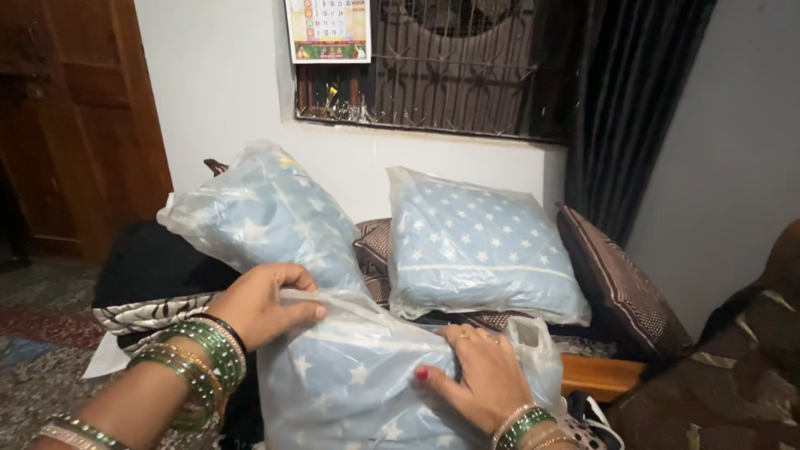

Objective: The person manipulates pillows in plastic packaging, presses down on the plastic to test firmness, and handles a black fabric item.

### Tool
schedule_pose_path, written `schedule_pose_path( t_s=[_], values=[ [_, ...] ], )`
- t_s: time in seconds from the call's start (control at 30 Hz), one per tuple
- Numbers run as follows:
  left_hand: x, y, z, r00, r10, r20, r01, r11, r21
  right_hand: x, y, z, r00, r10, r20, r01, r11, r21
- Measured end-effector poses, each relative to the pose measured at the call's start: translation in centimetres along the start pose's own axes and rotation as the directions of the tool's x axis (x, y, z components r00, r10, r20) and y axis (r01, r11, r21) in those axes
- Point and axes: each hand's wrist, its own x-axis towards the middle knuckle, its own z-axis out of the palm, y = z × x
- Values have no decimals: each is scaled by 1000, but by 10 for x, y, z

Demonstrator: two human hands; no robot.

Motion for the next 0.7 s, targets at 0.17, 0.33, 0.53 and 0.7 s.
schedule_pose_path(
  t_s=[0.17,0.33,0.53,0.7],
  values=[
    [22,-19,21,991,104,-83,-122,961,-248,23,-21,-1,960,-108,-258,124,991,47],
    [17,-19,26,982,-29,-189,-44,928,-370,45,-62,7,947,-198,-254,234,964,124],
    [8,-20,19,963,-150,-222,31,885,-465,51,-73,11,974,17,-225,47,960,275],
    [7,-16,14,968,-176,-176,61,853,-518,53,-74,7,964,239,-115,-184,915,358]
  ],
)
